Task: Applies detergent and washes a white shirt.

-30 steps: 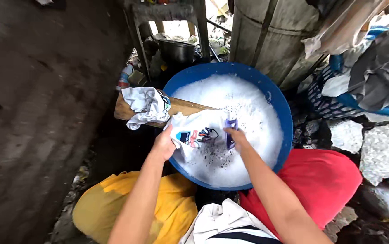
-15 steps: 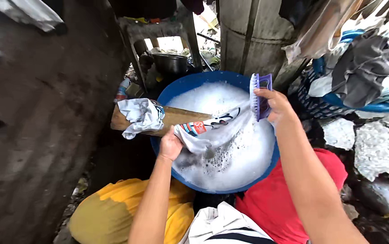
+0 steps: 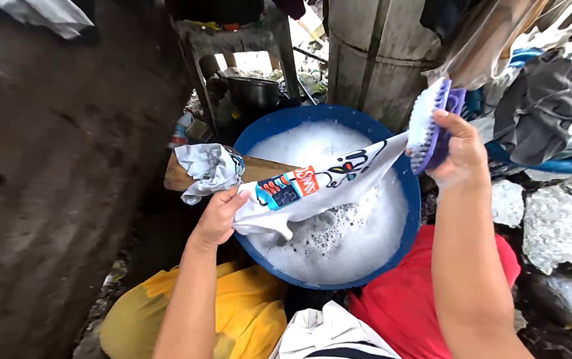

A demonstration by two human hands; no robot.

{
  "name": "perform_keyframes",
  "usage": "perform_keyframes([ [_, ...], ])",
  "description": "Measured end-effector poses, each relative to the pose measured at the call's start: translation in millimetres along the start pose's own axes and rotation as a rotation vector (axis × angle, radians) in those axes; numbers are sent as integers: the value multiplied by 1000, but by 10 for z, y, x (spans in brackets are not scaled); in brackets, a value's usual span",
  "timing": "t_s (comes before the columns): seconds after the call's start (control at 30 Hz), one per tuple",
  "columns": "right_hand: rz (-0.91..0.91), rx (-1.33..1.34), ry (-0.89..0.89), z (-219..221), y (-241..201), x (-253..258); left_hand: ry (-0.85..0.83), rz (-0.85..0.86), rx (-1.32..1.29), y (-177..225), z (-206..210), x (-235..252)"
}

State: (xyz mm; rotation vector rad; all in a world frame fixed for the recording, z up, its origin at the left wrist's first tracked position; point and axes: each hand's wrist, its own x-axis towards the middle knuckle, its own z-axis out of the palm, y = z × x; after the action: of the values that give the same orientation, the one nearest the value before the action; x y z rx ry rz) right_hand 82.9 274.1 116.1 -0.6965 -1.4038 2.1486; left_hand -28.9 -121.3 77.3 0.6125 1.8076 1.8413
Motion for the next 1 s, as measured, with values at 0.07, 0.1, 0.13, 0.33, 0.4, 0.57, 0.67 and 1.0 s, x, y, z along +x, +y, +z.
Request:
perform_keyframes([
  [0.07,-30,18,-16,2,-19,1,8,80,-31,47,-37,-37],
  [0.1,-45,36,-19,8,-2,36,48,95,-50,54,-56,-29],
  [0.13,-55,53,-15,23,42,99,114,81,-68,40,-74,3],
  [0.33,77,-469,140,273,1006,654,369,-339,29,-704,-291,430],
  [0.4,97,-573,114,634,1440,635,449,-426,37,-923,-334,500],
  [0.57,-125,-877,-401,2186,2389,-265,599,-446,-25,-1024,-329,560],
  [0.67,-123,-1068,-493,2168,2507,-236,722,-448,-92,-1038,-366,627],
  [1.0,-50,-1099,-307,2025,2677,-113,726,-522,-109,-1083,-371,677],
])
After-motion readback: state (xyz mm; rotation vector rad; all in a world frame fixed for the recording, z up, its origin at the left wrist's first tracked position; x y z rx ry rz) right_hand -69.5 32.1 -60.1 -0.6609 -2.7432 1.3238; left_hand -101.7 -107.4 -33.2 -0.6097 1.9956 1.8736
